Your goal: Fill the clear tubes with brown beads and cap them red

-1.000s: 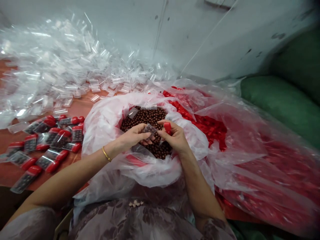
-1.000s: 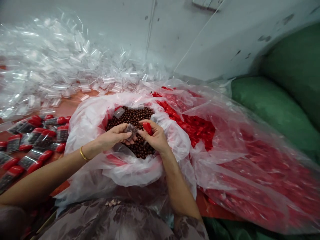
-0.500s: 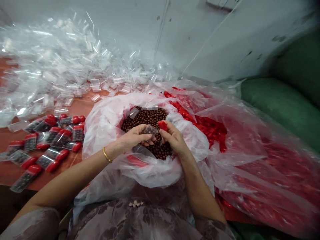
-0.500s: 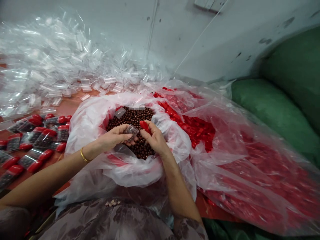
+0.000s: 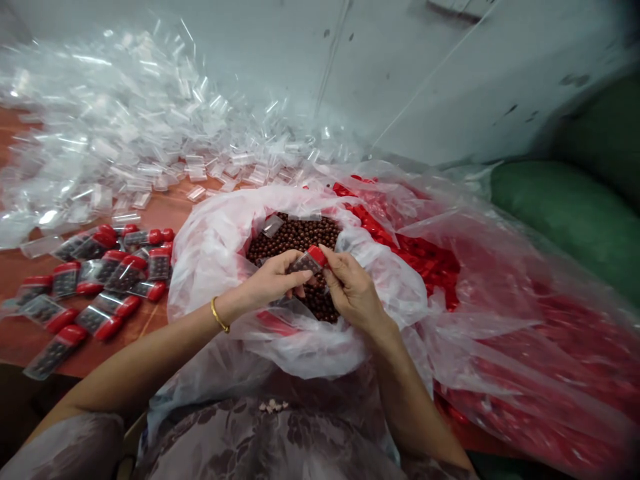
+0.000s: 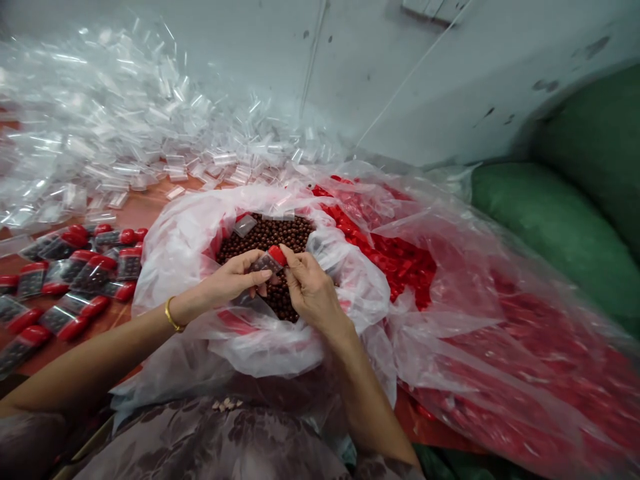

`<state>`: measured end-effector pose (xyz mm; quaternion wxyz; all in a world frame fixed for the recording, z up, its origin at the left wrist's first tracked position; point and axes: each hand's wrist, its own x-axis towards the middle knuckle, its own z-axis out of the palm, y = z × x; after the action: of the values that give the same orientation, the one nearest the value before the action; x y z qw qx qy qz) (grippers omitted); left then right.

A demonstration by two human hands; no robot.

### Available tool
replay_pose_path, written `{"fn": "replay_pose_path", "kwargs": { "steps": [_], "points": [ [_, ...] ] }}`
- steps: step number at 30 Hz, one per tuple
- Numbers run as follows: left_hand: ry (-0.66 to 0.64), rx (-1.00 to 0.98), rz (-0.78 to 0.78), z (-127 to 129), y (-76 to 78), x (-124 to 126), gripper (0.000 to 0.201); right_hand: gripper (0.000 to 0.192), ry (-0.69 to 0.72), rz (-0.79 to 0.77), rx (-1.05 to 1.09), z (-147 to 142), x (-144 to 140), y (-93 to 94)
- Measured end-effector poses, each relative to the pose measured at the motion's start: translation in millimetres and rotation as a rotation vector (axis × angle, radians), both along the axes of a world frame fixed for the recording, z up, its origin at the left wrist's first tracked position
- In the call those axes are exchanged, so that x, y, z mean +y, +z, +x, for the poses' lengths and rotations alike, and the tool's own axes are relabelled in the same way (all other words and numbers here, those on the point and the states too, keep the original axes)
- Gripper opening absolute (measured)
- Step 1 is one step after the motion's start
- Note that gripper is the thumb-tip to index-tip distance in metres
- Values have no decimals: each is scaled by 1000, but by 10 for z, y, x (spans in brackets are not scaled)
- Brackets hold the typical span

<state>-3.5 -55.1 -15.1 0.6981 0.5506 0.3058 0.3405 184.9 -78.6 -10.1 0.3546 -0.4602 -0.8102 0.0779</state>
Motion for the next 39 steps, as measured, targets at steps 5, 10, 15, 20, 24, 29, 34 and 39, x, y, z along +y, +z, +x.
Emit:
{"fn": "replay_pose_path", "kwargs": {
  "steps": [5,10,15,20,24,29,34,39],
  "points": [
    [30,10,49,8,0,-11,35,48,48,1,53,-63,-58,-4],
    [19,-6,101,9,-17,-33,34,51,101,-10,88,-79,-90,-40],
    [-24,81,164,-9,-28,-64,35,51,197,-26,23,21,-124,-12],
    [-146,111,169,-36,9,-84,35,51,197,-1,-78,81,-245,44],
    [-73,181,232,-22,14,-82,33,44,175,-11,-66,35,-259,116],
    [-18,196,293,6,11,-84,32,34,-7,-89,287,-97,-63,196],
    [-58,293,238,-26,59,-67,26,63,-130,-451,642,-315,162,214],
    [-140,421,417,-11,92,-78,25,60,-96,-568,727,-486,259,152]
  ]
}}
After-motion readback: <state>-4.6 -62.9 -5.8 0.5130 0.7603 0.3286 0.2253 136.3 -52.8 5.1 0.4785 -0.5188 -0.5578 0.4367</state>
